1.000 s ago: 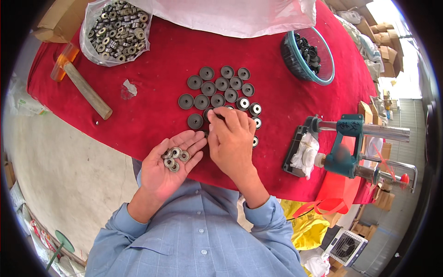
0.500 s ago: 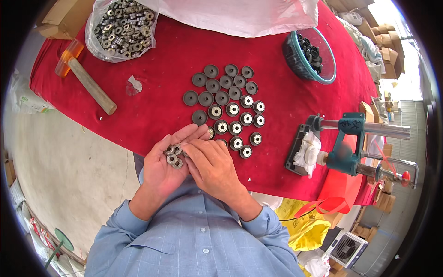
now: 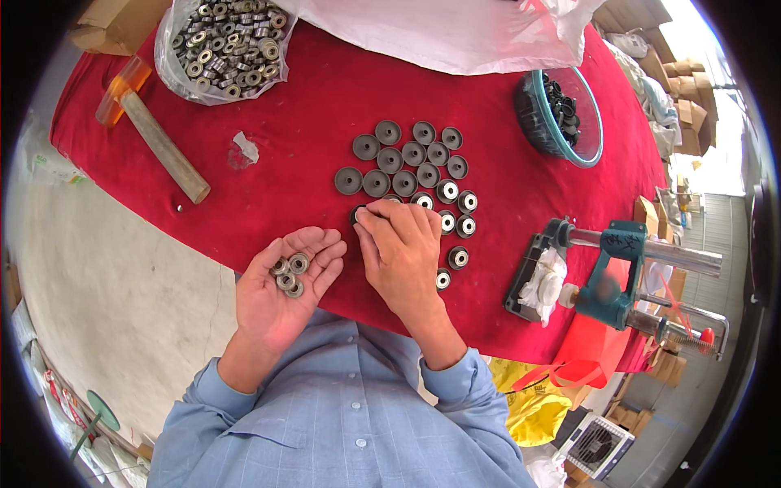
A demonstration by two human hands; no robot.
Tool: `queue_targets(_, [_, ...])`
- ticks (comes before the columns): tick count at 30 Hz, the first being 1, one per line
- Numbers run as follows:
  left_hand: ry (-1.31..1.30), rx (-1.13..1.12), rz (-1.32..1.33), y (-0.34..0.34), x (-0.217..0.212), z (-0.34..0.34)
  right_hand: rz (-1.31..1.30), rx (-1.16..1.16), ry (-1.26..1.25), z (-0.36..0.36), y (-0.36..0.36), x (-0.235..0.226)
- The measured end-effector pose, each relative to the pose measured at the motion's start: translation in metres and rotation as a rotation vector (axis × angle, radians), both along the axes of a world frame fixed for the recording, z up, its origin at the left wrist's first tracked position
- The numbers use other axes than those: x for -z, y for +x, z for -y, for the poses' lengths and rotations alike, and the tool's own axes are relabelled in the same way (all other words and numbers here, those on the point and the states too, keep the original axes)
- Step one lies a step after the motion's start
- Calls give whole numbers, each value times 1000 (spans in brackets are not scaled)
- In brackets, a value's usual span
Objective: The person assembles metal washers onto rubber grommets by hand, then secures them using a hammer.
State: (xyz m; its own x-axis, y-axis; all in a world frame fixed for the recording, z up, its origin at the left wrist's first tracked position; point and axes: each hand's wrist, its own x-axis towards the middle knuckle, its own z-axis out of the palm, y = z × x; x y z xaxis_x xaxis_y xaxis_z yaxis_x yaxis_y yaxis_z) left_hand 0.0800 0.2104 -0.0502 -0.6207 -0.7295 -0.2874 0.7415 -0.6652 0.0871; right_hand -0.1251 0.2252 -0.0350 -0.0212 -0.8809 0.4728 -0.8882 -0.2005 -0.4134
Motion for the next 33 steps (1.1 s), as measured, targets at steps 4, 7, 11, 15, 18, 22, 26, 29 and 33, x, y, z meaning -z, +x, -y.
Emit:
queue_targets(4, [9, -10, -15, 0, 1, 1, -87, 19, 32, -10, 8, -4])
queue_targets(7, [25, -9, -10, -1, -2, 2, -193, 69, 45, -21, 16, -1])
queue_targets(11, [30, -7, -10, -3, -3, 2, -303, 103, 49, -22, 22, 0])
queue_targets(15, [1, -18, -23, -2, 3, 2, -316, 121, 20, -15, 25, 0])
queue_targets(18, [-2, -20, -6, -1, -1, 0, -266, 119, 14, -19, 22, -2])
queue_targets(22, [-23, -7, 34, -7, -10, -2, -40, 79, -31, -31, 16, -15])
queue_targets(26, [-76, 24, 63, -11, -13, -6, 250, -166, 27, -41, 33, -25])
queue_targets(29, [-74, 74, 84, -18, -20, -9, 181, -253, 21, -40, 39, -16])
queue_targets(33, [-70, 94, 93, -14, -16, -8, 229, -306, -11, -31, 33, -14])
